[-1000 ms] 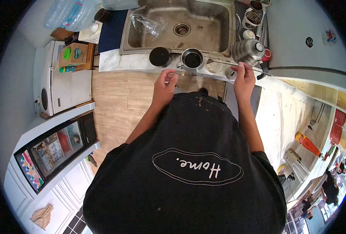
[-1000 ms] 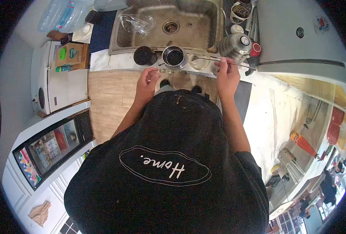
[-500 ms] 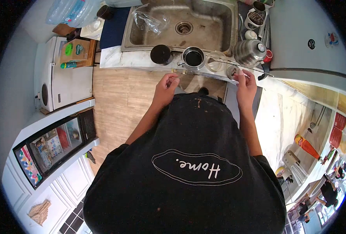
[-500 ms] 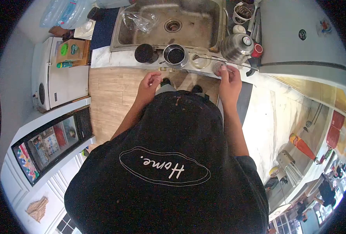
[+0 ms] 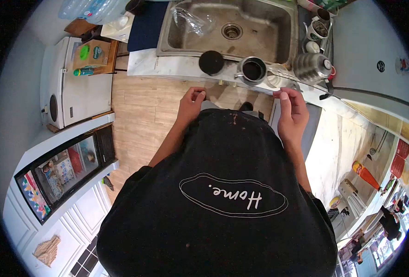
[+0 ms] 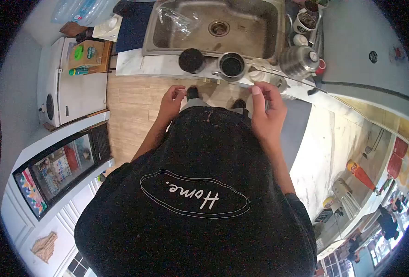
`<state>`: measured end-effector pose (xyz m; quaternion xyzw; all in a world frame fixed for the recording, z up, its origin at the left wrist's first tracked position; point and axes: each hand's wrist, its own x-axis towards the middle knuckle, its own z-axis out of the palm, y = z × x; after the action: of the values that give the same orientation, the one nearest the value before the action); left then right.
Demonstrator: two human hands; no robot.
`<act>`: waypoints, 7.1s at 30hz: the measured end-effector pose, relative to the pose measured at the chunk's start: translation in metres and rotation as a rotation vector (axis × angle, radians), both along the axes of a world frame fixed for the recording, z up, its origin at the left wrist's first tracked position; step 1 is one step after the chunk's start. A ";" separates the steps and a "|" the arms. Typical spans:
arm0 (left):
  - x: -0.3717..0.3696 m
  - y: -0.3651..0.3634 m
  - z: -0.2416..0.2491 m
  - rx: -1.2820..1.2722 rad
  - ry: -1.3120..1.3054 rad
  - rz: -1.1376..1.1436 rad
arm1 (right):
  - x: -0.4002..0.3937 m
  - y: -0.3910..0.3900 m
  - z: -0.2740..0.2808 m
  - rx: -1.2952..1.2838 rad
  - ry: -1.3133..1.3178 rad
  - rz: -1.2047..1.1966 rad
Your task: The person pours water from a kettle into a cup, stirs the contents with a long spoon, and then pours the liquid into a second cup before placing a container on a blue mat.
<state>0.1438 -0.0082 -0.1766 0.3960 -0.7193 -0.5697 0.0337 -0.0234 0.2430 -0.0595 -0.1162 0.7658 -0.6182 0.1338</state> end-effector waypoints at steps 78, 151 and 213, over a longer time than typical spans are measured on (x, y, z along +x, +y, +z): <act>0.018 -0.267 0.032 -0.111 0.081 -0.039 | 0.009 -0.318 -0.076 0.037 0.317 -0.052; 0.063 -0.435 0.029 -0.086 -0.053 -0.079 | -0.086 -0.557 -0.129 0.079 0.322 0.022; -0.089 -0.047 0.038 -0.025 0.255 -0.418 | -0.021 0.026 -0.065 -0.084 -0.217 -0.631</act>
<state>0.0547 -0.0552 -0.1384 0.1629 -0.7827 -0.6005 0.0104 -0.0443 0.2692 -0.1248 0.1878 0.7191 -0.6689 0.0116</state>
